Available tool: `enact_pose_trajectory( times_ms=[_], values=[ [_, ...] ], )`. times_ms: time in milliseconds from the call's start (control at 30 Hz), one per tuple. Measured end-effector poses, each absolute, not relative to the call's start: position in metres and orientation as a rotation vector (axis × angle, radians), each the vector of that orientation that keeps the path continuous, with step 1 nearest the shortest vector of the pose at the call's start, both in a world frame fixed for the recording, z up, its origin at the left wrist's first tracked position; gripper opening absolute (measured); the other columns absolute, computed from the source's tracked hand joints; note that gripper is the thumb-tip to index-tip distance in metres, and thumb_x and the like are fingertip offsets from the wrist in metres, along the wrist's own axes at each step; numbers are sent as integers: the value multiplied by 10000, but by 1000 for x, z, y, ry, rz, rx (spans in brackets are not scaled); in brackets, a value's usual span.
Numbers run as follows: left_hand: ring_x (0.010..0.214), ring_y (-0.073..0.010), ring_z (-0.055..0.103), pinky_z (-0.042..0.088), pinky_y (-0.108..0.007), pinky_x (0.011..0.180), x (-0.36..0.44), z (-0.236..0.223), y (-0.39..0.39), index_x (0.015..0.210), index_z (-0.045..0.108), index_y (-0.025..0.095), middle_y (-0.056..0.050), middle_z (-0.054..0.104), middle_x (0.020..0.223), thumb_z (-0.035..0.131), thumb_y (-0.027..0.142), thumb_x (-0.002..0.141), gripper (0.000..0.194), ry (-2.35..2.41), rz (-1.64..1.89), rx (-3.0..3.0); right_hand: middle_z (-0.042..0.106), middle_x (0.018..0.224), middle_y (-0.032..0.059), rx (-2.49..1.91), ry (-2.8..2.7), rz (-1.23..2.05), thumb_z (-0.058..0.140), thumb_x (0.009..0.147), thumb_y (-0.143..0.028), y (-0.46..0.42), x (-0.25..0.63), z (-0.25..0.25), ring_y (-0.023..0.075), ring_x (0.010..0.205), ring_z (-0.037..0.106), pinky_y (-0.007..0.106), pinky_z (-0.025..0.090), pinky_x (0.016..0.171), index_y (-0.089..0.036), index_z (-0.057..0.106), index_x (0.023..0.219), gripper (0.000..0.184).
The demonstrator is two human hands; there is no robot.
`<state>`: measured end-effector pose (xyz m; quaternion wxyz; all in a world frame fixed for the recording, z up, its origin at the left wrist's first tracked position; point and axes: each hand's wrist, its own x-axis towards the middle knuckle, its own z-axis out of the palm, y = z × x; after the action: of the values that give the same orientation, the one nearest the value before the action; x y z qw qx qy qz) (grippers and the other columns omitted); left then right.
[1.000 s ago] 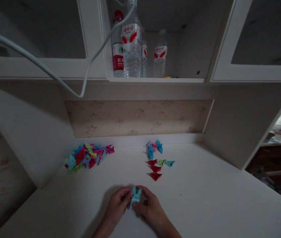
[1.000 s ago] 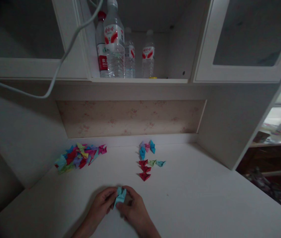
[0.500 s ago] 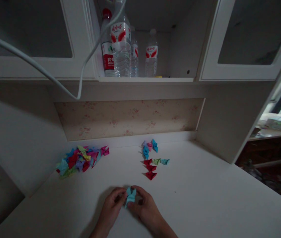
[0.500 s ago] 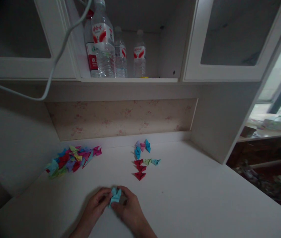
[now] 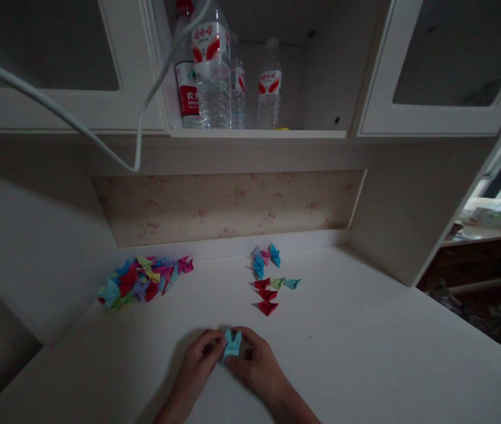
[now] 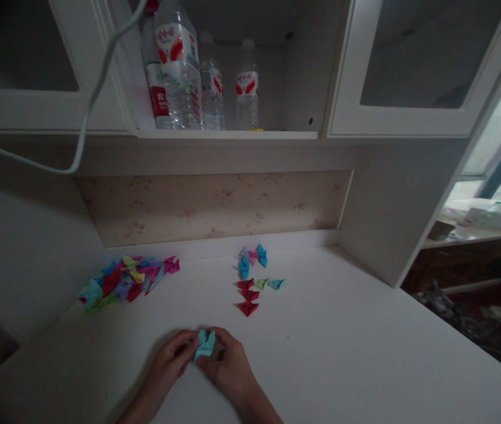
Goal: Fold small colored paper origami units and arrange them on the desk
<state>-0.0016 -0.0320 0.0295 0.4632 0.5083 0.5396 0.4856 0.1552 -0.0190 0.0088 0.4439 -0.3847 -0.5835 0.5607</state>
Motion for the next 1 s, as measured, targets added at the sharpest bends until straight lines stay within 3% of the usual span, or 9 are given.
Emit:
enact_pose_trajectory(
  times_ms=[367,567,667,767,933,1000],
  values=[
    [770,-199,606,467,-244,667,2,24,-32,966,696,176,-48,675,807,647,477,756,371,1365,1251,1396,636,1017,51,-911,-1382,1424,748,661,-277,-17,153,-3,101,620,553,200,418,507,-203,486,1287,682],
    [469,-94,460,344,-194,432,2,24,-14,890,689,134,1,611,622,647,499,737,398,1335,1144,1333,621,1014,47,-847,-1274,1655,792,600,-255,-5,163,1,64,488,537,182,390,415,-240,363,1360,873],
    [440,-79,452,304,-179,394,8,44,13,907,677,127,-3,629,636,646,488,731,403,1365,1165,1277,567,1117,73,-770,-1152,1743,833,551,-248,5,171,2,92,513,599,186,415,395,-299,299,1382,989],
    [445,-82,498,307,-179,379,28,74,54,908,677,136,-33,682,750,619,459,748,365,1366,1170,1368,565,1082,50,-703,-1065,1762,860,531,-253,14,174,-5,105,545,616,174,411,396,-323,350,1339,958],
    [445,-90,572,343,-183,391,85,104,138,895,672,123,-59,703,825,496,363,820,306,1383,1005,1772,622,802,-11,-729,-1196,1879,925,380,-321,34,168,-26,94,507,572,197,426,458,-209,551,1123,839],
    [434,-92,575,364,-191,411,109,106,171,891,687,128,-52,707,817,501,336,814,289,1376,971,1867,630,739,-21,-726,-1318,1875,920,406,-357,41,168,-26,111,563,588,208,444,512,-200,597,1037,726]
  ],
)
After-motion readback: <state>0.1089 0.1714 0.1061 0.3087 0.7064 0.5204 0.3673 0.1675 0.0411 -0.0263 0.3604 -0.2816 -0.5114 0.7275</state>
